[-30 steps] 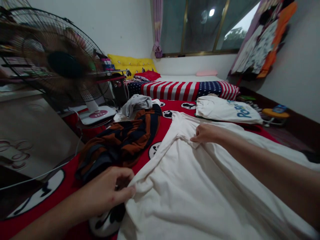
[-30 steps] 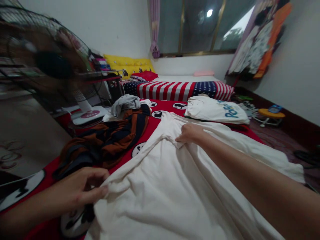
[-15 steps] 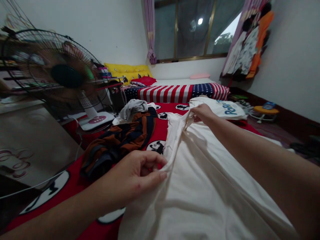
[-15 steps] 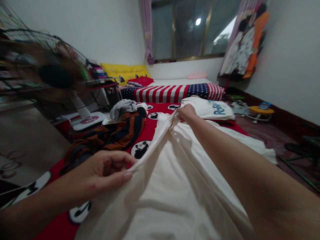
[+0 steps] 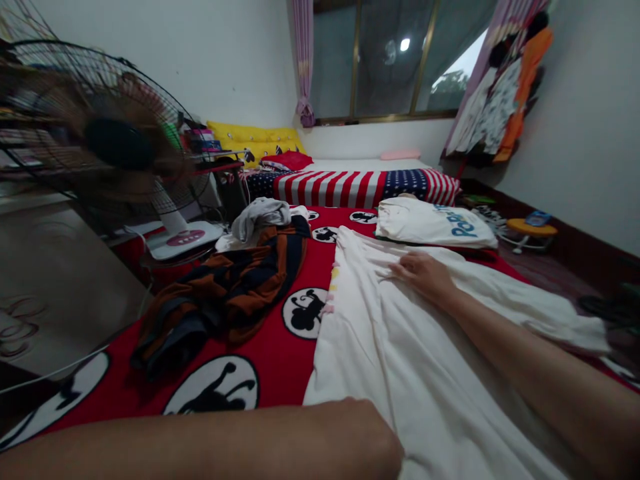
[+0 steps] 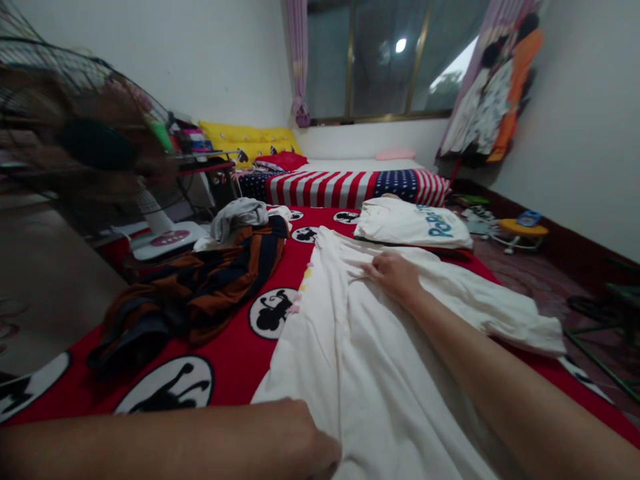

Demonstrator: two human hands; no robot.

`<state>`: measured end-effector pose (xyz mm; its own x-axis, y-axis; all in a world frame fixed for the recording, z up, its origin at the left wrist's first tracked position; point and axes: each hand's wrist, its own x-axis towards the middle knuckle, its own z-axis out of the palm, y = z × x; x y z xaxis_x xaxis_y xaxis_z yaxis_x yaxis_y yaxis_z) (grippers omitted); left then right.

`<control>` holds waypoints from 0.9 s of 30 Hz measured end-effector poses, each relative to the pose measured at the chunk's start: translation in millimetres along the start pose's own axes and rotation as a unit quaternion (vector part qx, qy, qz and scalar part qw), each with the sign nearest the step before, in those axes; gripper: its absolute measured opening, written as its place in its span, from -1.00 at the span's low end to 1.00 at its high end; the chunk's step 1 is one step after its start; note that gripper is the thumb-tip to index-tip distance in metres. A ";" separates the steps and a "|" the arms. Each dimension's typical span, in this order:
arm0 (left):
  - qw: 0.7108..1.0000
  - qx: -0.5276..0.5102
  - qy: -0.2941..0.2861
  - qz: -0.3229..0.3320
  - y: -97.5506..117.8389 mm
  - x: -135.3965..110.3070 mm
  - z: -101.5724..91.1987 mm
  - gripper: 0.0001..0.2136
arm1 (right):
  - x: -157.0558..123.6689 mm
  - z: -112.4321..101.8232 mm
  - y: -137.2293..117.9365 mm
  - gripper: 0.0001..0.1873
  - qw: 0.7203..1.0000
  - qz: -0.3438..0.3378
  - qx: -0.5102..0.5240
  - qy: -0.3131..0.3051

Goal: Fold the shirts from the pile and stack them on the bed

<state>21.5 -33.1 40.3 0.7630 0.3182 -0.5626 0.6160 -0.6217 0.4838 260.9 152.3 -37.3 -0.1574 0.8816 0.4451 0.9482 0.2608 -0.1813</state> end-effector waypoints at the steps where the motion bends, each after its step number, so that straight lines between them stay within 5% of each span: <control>1: 0.999 0.009 -0.008 0.047 -1.4 1.1 -5.2 -0.84 | -2.9 4.5 3.1 -0.61 1.000 0.007 0.025 0.013; 3: 0.990 -0.015 0.031 0.136 -7.6 4.0 -15.7 -0.87 | -4.7 10.0 6.3 -0.66 0.995 0.044 0.053 0.072; 5: 0.976 -0.038 0.151 0.149 -19.7 13.0 -25.9 -0.85 | -2.0 10.7 5.6 -0.64 0.989 0.105 0.033 0.095; 8: 0.913 0.024 0.405 0.036 -50.2 41.3 -37.8 -0.72 | 6.5 5.8 1.0 -0.53 0.978 0.206 -0.029 0.009; 10: 0.865 0.082 0.494 -0.038 -74.9 62.8 -41.4 -0.57 | 12.9 1.3 -1.5 -0.55 0.971 0.228 -0.039 -0.060; 13: 0.844 0.113 0.517 -0.089 -105.3 83.5 -38.7 -0.49 | 20.0 -5.6 -2.1 -0.70 0.977 0.206 0.005 -0.058; 18: 0.867 0.109 0.480 -0.076 -118.3 84.3 -24.4 -0.29 | 17.0 -15.5 9.0 -0.80 0.975 0.173 0.120 0.064; 22: 0.885 0.094 0.451 -0.063 -114.6 82.5 -15.9 -0.22 | 7.2 -12.8 29.0 -0.92 0.986 0.143 0.049 0.071; 27: 0.884 0.094 0.453 -0.072 -115.1 87.6 -10.9 -0.25 | 22.8 -9.4 20.0 -0.74 0.992 0.055 -0.028 0.114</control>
<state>19.6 74.1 -57.3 0.5756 0.7929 0.2000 0.7404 -0.6092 0.2839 278.8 174.0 -22.5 0.0084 0.7900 0.6130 0.9710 0.1402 -0.1939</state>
